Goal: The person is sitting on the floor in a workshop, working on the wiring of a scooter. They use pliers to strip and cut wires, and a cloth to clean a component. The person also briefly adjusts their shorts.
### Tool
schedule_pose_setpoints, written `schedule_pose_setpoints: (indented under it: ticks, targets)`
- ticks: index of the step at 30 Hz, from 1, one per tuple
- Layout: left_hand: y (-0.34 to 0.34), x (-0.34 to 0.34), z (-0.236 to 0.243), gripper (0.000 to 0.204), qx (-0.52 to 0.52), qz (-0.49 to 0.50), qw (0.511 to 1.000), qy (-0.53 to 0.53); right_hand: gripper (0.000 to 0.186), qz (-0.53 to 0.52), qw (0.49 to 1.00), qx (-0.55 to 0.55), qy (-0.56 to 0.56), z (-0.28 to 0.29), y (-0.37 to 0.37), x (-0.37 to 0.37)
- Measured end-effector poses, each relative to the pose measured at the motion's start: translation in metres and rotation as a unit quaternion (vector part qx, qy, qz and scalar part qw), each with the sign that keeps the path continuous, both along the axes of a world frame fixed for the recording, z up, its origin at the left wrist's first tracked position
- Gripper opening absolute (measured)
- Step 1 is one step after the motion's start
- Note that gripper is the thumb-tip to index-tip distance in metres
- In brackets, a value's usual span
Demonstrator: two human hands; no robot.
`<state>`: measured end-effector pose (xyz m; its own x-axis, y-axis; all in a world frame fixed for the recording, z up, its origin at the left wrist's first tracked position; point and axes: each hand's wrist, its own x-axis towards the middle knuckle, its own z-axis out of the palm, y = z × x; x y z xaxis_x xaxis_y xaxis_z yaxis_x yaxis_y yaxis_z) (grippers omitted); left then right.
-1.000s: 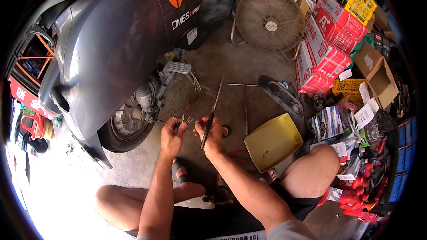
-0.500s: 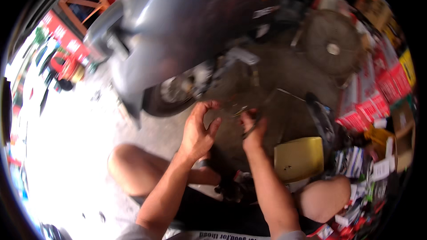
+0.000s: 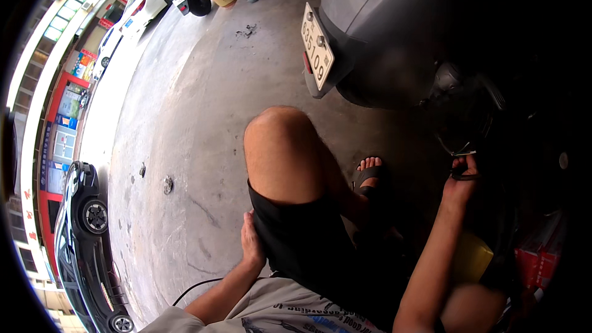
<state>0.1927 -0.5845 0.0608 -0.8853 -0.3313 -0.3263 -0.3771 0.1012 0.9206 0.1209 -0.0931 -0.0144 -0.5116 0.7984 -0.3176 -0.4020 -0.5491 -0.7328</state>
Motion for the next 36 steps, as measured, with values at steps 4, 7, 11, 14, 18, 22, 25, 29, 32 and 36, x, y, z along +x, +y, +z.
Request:
schedule_pose_setpoints:
  ticks: [4, 7, 11, 14, 18, 22, 25, 29, 32, 36]
  targets:
    - [0.015, -0.015, -0.008, 0.058, -0.05, -0.007, 0.997, 0.06, 0.008, -0.012, 1.0, -0.002, -0.01, 0.0, 0.009, 0.002]
    - [0.015, -0.02, -0.001, 0.057, -0.084, -0.018, 0.994, 0.072, 0.005, -0.013, 1.0, 0.01, -0.017, 0.003, 0.005, 0.002]
    - [0.014, -0.02, -0.009, 0.057, -0.064, -0.011, 0.995, 0.075, 0.003, -0.018, 0.999, 0.021, -0.021, 0.002, 0.001, 0.005]
    - [0.017, -0.023, -0.002, 0.057, -0.053, -0.012, 0.996, 0.072, 0.003, -0.01, 1.0, 0.021, -0.018, -0.002, 0.009, 0.008]
    - [0.018, -0.023, 0.001, 0.056, -0.055, -0.016, 0.995, 0.081, 0.002, -0.015, 0.999, 0.018, -0.024, -0.008, 0.015, 0.009]
    - [0.017, -0.022, 0.0, 0.056, -0.057, -0.016, 0.995, 0.079, 0.003, -0.03, 0.999, 0.013, -0.035, -0.006, 0.013, 0.008]
    - [0.015, -0.022, -0.006, 0.056, -0.056, -0.019, 0.995, 0.087, 0.004, -0.028, 0.999, 0.019, -0.034, -0.005, 0.013, 0.008]
    - [0.015, -0.021, -0.003, 0.056, -0.031, -0.019, 0.997, 0.073, 0.004, -0.018, 1.0, 0.011, -0.023, -0.007, 0.013, 0.01]
    - [0.016, -0.022, 0.006, 0.057, -0.045, -0.023, 0.996, 0.071, 0.004, -0.007, 1.0, 0.003, -0.015, -0.009, 0.014, 0.01]
    - [0.016, -0.023, 0.004, 0.056, -0.049, -0.03, 0.996, 0.072, 0.002, 0.002, 1.0, 0.008, -0.014, -0.01, 0.016, 0.012]
